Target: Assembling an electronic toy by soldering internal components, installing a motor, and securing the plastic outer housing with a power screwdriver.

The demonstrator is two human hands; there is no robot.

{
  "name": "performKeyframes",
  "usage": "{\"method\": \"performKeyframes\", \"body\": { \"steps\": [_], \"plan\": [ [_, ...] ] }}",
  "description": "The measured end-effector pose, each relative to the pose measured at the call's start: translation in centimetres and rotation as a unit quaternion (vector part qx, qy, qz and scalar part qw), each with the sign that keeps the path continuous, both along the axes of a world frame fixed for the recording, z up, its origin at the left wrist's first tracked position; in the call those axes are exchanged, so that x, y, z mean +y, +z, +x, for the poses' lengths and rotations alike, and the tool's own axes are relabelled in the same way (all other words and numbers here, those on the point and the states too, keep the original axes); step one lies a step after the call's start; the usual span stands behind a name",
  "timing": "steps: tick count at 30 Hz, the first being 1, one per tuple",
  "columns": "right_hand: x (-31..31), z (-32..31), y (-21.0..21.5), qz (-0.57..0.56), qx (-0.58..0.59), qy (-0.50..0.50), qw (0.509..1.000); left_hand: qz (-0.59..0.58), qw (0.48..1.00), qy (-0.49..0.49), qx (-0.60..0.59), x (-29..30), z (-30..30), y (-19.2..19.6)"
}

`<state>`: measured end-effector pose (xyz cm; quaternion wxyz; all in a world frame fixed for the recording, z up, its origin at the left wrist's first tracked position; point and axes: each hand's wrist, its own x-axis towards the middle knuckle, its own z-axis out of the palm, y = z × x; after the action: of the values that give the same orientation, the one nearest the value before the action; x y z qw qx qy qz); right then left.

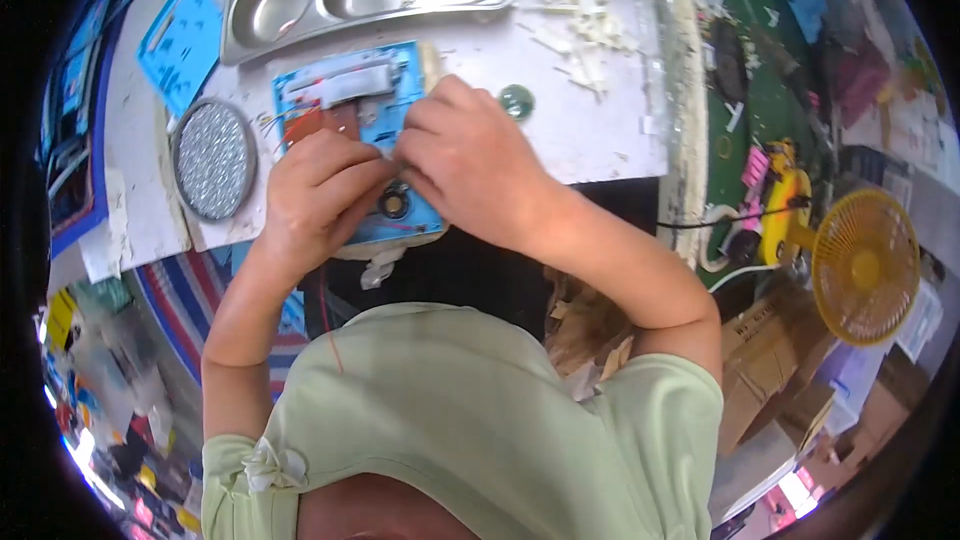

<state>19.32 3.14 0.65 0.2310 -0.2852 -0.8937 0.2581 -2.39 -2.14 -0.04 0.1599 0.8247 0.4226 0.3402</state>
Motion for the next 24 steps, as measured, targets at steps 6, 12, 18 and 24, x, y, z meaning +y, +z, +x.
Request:
{"method": "performKeyframes", "body": {
  "steps": [6, 12, 18, 24],
  "plan": [
    [1.9, 7.0, -0.1, -0.075, 0.134, -0.202, 0.967, -0.02, 0.998, -0.058, 0.02, 0.9, -0.3, 0.0],
    [9.3, 19.8, 0.7, 0.016, -0.283, -0.552, 0.784, -0.062, 0.998, -0.01, -0.006, 0.6, 0.8, 0.7],
    [11.2, 21.2, -0.5, -0.014, -0.318, -0.528, 0.787, -0.059, 0.998, 0.011, -0.009, 0.2, 0.9, 0.4],
    [12.7, 22.6, -0.5, -0.046, -0.35, -0.509, 0.785, -0.059, 0.998, 0.002, -0.021, 0.4, 0.7, 0.4]
  ]
}}
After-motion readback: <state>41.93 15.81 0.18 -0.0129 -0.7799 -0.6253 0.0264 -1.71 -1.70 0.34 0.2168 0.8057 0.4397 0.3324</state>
